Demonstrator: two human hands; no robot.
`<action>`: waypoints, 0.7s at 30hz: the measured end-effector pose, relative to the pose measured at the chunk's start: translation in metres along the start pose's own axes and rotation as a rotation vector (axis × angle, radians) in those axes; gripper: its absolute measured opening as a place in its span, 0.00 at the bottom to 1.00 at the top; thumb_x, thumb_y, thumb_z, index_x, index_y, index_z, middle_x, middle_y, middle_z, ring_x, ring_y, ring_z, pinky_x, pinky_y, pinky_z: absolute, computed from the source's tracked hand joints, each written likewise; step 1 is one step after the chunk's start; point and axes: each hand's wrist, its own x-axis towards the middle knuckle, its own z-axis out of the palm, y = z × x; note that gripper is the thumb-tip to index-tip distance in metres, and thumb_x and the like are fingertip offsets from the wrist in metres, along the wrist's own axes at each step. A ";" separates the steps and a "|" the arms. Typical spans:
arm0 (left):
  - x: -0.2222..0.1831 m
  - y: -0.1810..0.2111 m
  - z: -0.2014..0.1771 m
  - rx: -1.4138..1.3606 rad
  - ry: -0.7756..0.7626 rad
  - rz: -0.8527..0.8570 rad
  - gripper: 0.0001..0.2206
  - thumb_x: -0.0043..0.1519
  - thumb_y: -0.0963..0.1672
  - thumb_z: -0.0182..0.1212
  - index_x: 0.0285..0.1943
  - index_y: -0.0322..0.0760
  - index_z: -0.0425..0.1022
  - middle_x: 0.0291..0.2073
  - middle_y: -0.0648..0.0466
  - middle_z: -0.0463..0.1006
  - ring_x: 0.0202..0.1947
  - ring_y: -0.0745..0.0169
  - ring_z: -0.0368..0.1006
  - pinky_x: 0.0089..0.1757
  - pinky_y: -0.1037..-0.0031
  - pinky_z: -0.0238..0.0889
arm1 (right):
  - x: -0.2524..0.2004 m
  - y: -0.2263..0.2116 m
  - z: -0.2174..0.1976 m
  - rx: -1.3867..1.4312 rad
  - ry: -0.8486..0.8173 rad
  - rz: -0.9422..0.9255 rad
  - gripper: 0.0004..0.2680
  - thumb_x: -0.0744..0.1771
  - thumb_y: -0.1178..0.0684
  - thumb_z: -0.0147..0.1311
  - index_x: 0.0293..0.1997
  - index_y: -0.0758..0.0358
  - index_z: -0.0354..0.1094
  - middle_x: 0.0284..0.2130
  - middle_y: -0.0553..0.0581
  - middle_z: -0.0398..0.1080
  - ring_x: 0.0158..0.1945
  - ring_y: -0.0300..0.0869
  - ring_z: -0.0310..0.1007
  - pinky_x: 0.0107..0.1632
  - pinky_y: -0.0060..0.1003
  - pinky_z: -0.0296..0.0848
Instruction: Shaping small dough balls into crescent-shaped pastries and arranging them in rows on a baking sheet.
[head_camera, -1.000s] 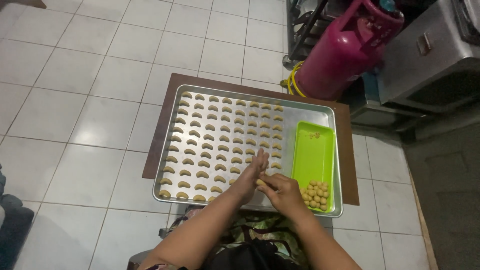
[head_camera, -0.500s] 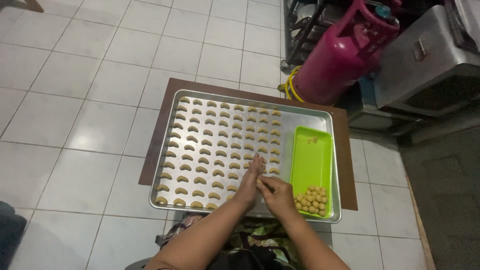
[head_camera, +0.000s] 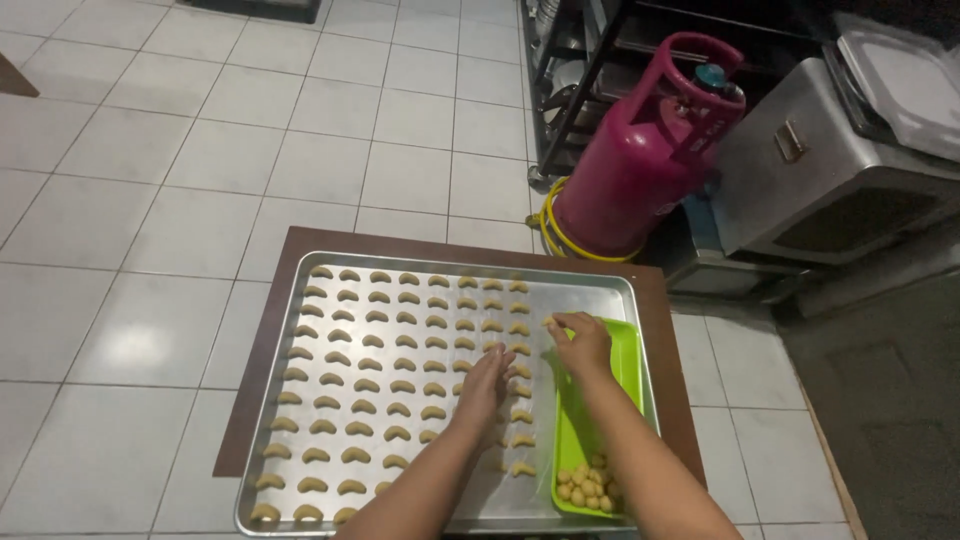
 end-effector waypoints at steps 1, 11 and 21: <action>0.008 -0.004 -0.003 0.013 -0.006 -0.001 0.36 0.70 0.58 0.50 0.82 0.37 0.49 0.75 0.39 0.59 0.73 0.41 0.56 0.68 0.51 0.45 | 0.013 0.001 0.002 -0.159 -0.072 0.073 0.07 0.65 0.43 0.62 0.45 0.43 0.80 0.36 0.45 0.77 0.48 0.46 0.76 0.54 0.43 0.73; 0.006 0.035 0.039 0.060 0.225 -0.239 0.22 0.63 0.51 0.57 0.64 0.41 0.79 0.51 0.51 0.78 0.53 0.55 0.71 0.55 0.67 0.61 | 0.092 0.026 0.051 -0.463 -0.301 0.226 0.08 0.67 0.43 0.57 0.49 0.35 0.80 0.47 0.44 0.79 0.58 0.49 0.67 0.55 0.50 0.60; 0.029 -0.031 0.026 0.508 -0.021 -0.229 0.32 0.64 0.57 0.49 0.77 0.46 0.62 0.63 0.48 0.77 0.59 0.58 0.77 0.58 0.67 0.67 | 0.094 0.042 0.074 -0.536 -0.261 0.060 0.05 0.65 0.49 0.58 0.36 0.37 0.81 0.33 0.42 0.78 0.53 0.46 0.69 0.48 0.48 0.58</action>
